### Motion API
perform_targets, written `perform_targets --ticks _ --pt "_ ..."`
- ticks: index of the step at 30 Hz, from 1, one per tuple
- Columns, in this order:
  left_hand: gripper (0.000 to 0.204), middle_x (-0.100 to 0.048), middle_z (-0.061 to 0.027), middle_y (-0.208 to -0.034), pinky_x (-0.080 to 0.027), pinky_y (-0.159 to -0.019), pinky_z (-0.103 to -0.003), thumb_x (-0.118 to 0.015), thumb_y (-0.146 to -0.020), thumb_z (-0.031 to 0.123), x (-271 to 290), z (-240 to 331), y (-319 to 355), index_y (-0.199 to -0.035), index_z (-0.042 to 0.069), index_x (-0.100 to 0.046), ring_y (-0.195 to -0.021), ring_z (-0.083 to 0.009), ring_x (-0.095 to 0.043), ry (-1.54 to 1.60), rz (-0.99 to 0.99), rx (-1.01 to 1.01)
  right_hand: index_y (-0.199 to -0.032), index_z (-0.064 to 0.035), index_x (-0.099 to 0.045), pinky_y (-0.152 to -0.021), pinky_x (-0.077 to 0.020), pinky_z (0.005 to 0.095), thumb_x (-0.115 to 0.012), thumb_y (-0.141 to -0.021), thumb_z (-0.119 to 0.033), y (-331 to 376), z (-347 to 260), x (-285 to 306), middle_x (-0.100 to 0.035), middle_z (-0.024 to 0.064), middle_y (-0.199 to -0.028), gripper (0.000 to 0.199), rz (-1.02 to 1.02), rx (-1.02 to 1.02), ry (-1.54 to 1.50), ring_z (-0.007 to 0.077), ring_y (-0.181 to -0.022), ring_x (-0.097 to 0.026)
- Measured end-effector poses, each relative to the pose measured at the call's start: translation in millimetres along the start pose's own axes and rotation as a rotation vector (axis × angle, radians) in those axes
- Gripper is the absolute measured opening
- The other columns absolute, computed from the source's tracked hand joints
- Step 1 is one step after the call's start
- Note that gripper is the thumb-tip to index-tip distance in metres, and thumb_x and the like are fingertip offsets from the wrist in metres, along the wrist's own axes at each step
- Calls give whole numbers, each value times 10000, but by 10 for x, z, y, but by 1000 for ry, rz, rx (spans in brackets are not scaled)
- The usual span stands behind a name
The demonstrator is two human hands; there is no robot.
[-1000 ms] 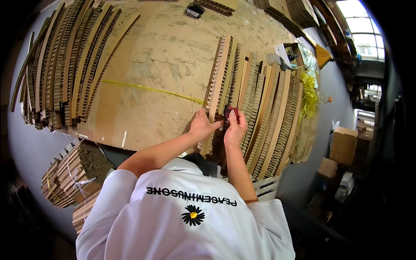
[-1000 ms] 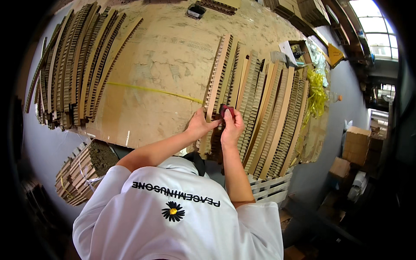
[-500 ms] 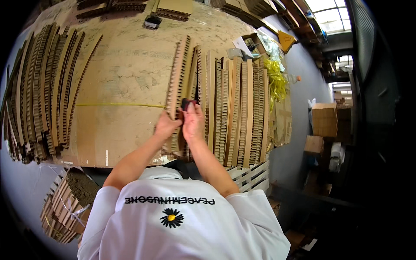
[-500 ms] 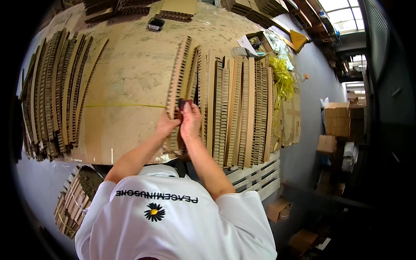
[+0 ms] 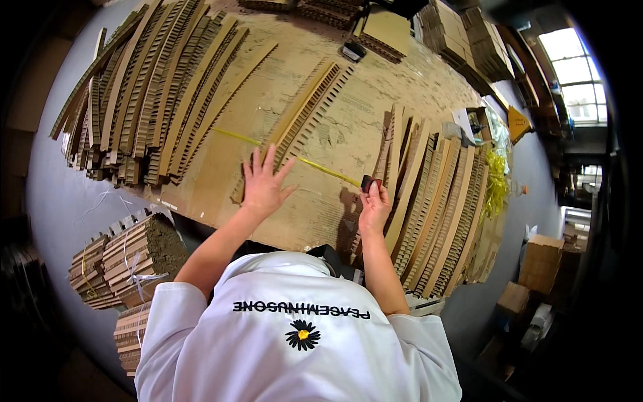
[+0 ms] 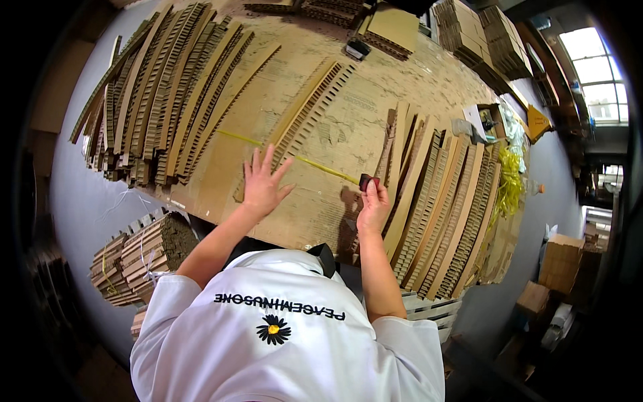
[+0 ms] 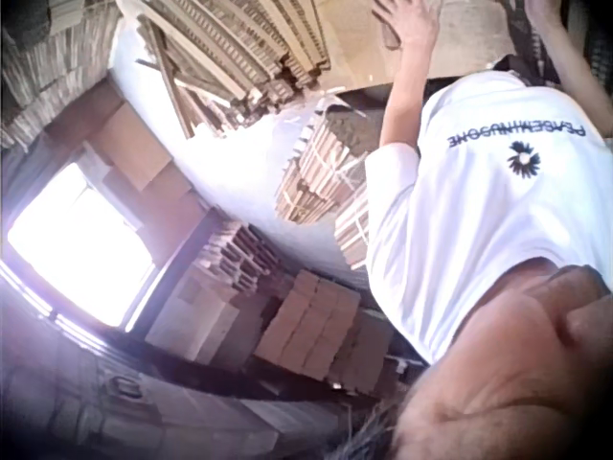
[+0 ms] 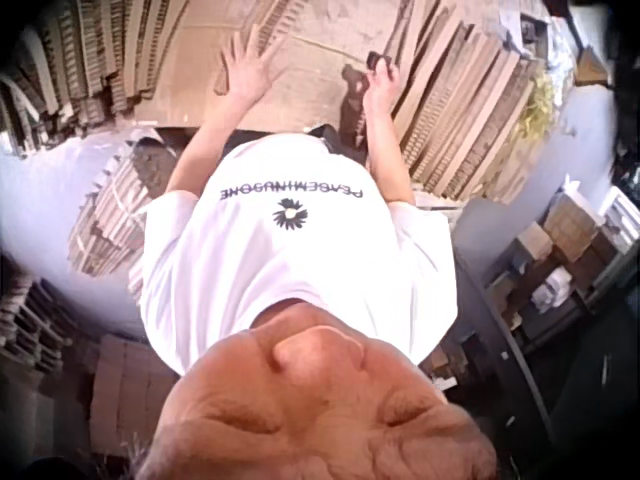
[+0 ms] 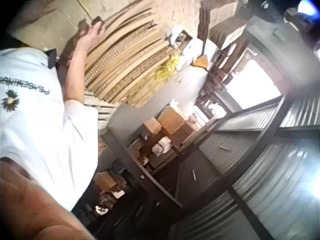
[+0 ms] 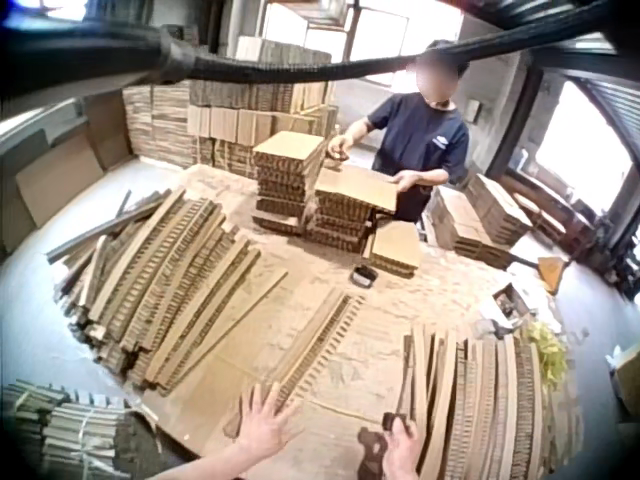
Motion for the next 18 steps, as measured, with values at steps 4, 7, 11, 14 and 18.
perform_targets --ticks 4,7,11,14,18 --pt "635 -263 -167 -1690 -220 -1177 -747 -676 -979 290 -9 -25 -22 -1567 377 -452 -1529 -526 -214 -19 39 38 -1051 -63 -722 -798 -492 271 -775 -979 -240 -78 -51 -77 -680 -2 -936 199 18 17 136 103 -817 -600" --pt "603 -427 -127 -1613 -236 -1193 -705 -652 -946 148 157 -244 -75 -1520 280 -522 -1498 -490 -311 -77 98 43 -979 -49 -724 -733 -420 263 -770 -981 -238 -103 -40 -207 -619 -32 -838 195 -36 31 248 86 -769 -524" --pt "513 -633 -100 -1326 -478 -986 -528 -693 -828 34 204 -229 -38 -1334 95 -640 -1238 -378 -544 -10 348 -83 -945 -51 -697 -726 -430 250 -746 -996 -222 -180 1 -445 -629 -22 -841 185 -162 -23 383 78 -755 -533" --pt "504 -636 -109 -1230 -504 -885 -472 -698 -793 14 188 -123 -11 -1290 87 -655 -1121 -357 -579 87 425 11 -970 -45 -695 -724 -455 248 -738 -1001 -220 -212 4 -584 -647 -12 -856 182 -252 -73 329 79 -749 -552" --pt "455 -603 -99 -1128 -499 -830 -426 -658 -802 40 466 184 90 -1257 44 -635 -1014 -310 -571 19 545 -21 -1022 -37 -708 -757 -506 261 -745 -996 -227 -404 -40 -691 -682 3 -892 195 -355 -48 234 92 -778 -600"
Point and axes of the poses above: each hand's wrist, its own y-axis away from the middle knuckle, its own x-axis out of the back of the hand, z = x × y, the point moved 7 cm from there along -y, towards the middle knuckle
